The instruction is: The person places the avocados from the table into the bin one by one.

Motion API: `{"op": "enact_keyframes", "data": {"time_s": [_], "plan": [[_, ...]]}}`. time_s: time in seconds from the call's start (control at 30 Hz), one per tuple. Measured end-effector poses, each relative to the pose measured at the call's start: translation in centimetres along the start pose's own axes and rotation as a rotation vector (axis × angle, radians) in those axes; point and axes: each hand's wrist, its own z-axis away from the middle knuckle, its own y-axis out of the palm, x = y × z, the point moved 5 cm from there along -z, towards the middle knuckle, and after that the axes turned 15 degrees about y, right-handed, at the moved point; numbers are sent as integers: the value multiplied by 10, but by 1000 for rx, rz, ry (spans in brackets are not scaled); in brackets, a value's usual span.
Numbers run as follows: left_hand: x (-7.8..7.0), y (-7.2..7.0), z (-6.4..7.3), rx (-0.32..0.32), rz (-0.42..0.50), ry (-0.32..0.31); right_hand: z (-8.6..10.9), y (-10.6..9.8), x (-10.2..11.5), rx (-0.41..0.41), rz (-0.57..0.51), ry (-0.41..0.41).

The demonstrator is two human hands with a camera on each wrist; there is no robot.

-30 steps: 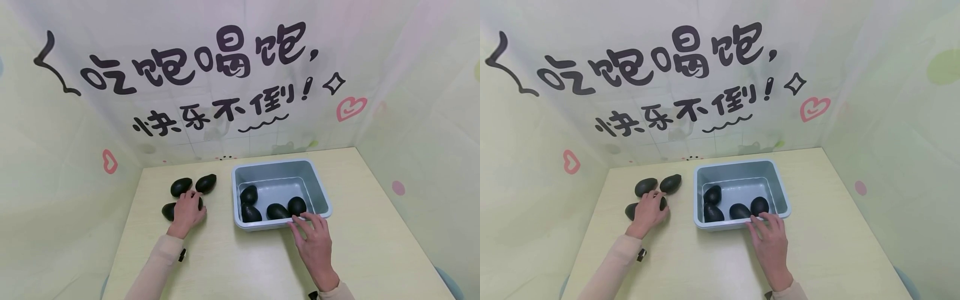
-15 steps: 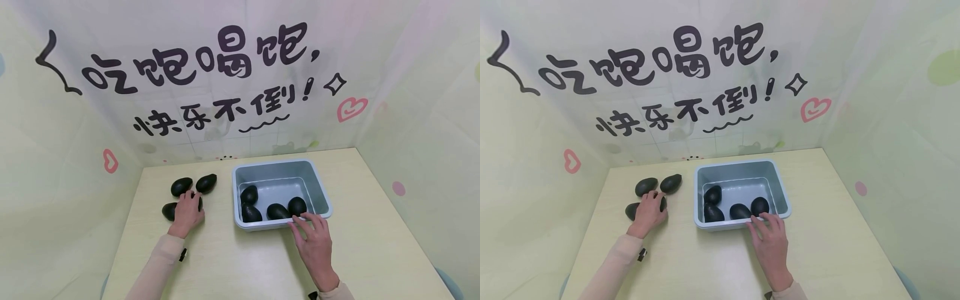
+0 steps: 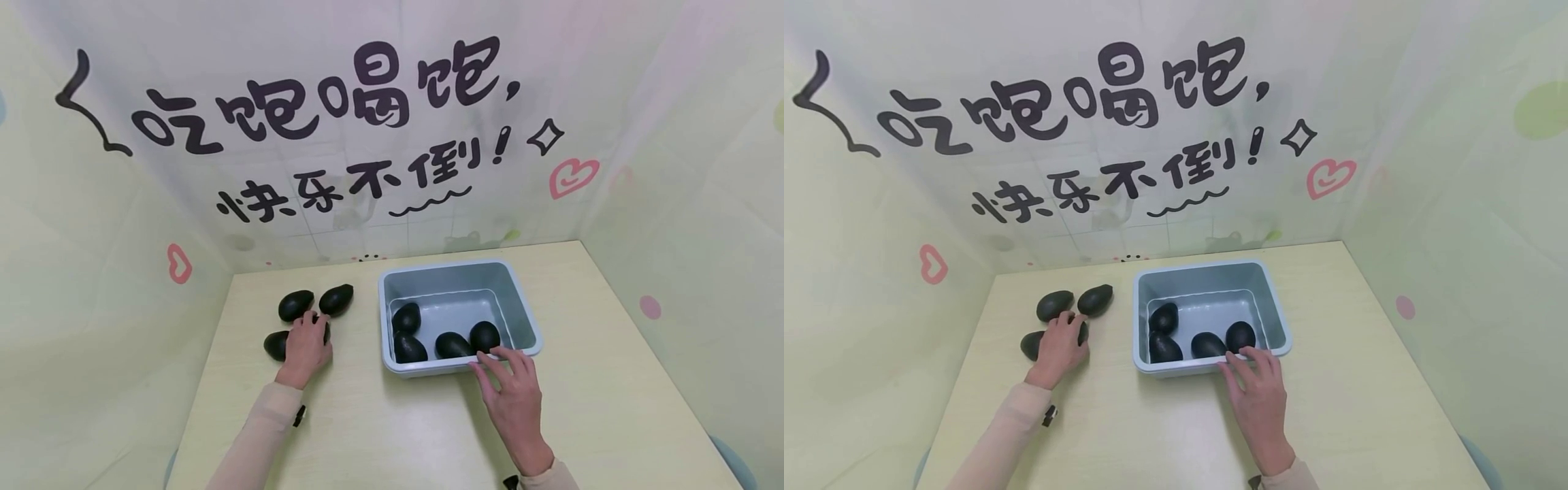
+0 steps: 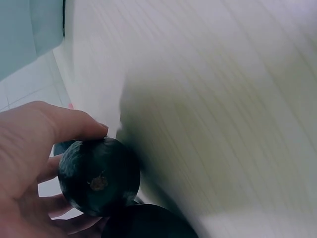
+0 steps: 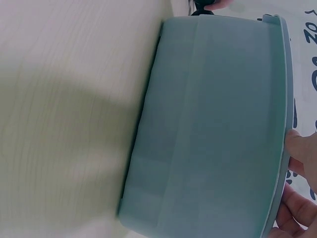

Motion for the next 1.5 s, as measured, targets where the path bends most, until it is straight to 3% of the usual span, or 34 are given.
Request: {"op": "enact_keyframes", "data": {"time_s": [0.37,0.67,0.83,1.5], "plan": [[3,3,1,15,46,-6,0,1,-3,1,-7,-7],[2,0,0,65,89,-30,1,2,-5,18,8,10],[1,-1,-1,46,93,-10,1,2,-4,14,2,6],[-6,-4,-4,67,92,6,0,0,-2,2,2,0]]}}
